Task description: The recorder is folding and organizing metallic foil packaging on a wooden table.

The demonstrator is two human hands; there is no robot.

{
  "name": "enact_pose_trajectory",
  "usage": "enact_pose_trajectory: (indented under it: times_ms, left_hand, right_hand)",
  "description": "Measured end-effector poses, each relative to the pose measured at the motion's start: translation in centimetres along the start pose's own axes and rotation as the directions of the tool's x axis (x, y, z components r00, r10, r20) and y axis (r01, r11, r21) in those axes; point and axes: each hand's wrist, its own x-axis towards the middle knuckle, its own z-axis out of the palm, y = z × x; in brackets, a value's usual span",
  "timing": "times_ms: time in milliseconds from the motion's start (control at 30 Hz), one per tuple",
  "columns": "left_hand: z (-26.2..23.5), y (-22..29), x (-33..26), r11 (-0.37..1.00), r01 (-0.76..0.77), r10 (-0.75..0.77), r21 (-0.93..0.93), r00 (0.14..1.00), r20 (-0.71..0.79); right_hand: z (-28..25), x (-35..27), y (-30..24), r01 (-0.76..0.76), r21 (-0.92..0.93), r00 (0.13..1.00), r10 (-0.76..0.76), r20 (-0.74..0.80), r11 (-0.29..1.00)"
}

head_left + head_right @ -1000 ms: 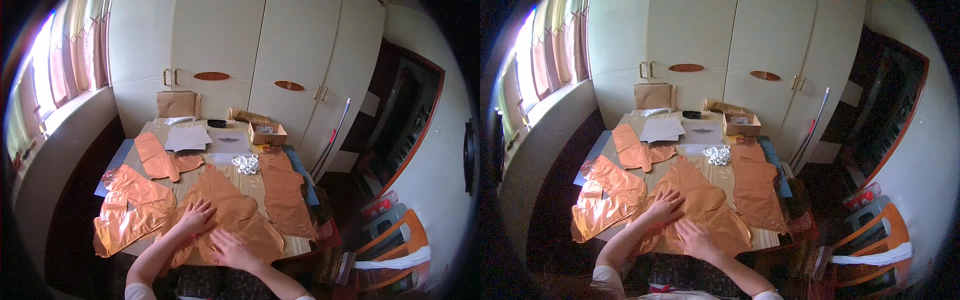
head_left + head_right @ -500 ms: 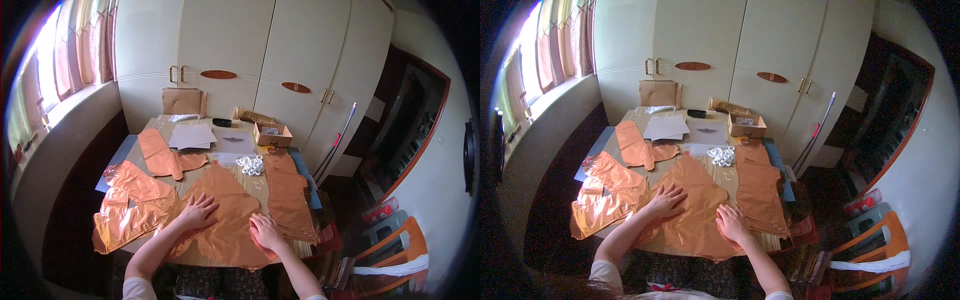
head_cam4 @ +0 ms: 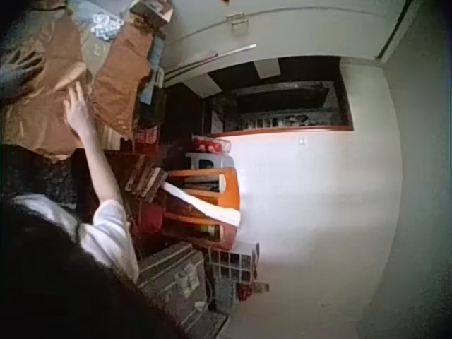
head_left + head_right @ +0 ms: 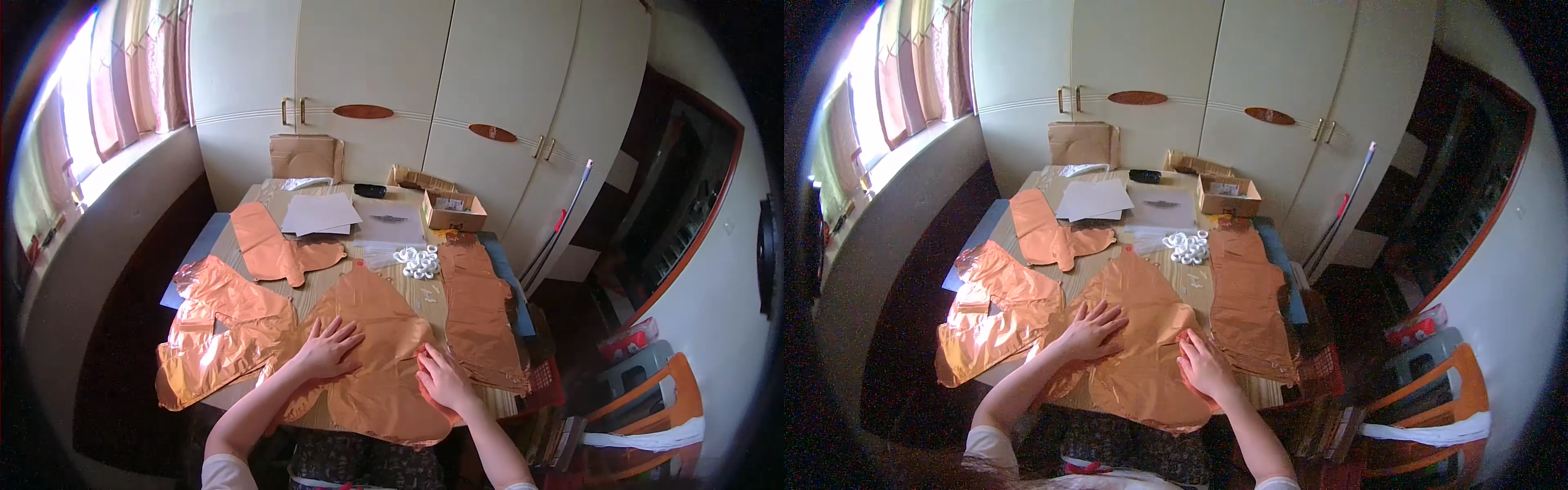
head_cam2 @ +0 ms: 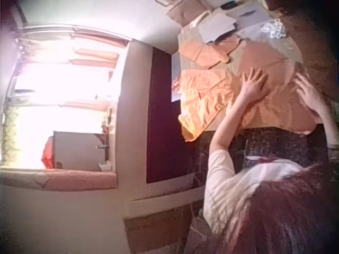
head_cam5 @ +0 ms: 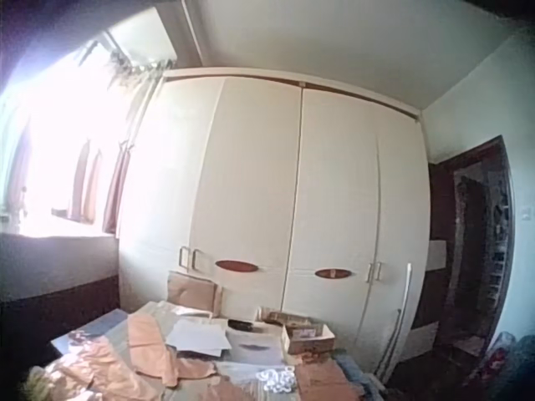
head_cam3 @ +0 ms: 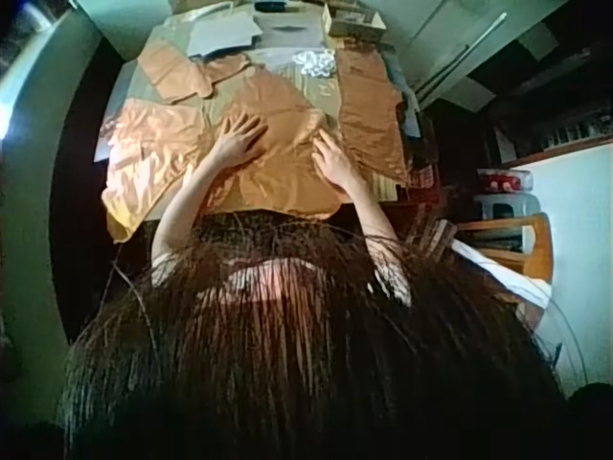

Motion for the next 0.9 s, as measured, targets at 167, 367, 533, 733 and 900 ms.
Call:
enact_pose_trajectory:
  times_ms: [167,367,533,733,900]
  left_hand:
    - [-0.1,0.2,-0.1,1.000,0.006,-0.006,0.002,1.000,0.006]
    - [0.2,0.5,-0.2,0.999,0.021,-0.022,0.026,1.000,0.014]
    - [0.1,0.5,-0.5,0.998,0.034,-0.035,0.044,0.999,0.017]
    - [0.0,0.5,-0.4,0.997,0.038,-0.039,0.070,0.999,0.007]
    - [0.2,0.7,-0.1,0.996,0.021,-0.021,0.086,1.000,0.000]
  right_hand:
    - [-0.1,-0.2,0.5,0.031,0.049,1.000,-0.031,-0.004,0.998]
    - [-0.1,0.0,0.5,0.008,0.070,1.000,-0.007,-0.023,0.997]
    - [-0.3,3.5,1.1,0.020,0.081,0.999,-0.017,-0.038,0.997]
    - [2.5,16.9,3.9,0.017,0.060,0.991,-0.025,0.135,0.998]
    - [8.3,24.4,7.3,0.131,-0.028,0.982,-0.126,0.139,0.991]
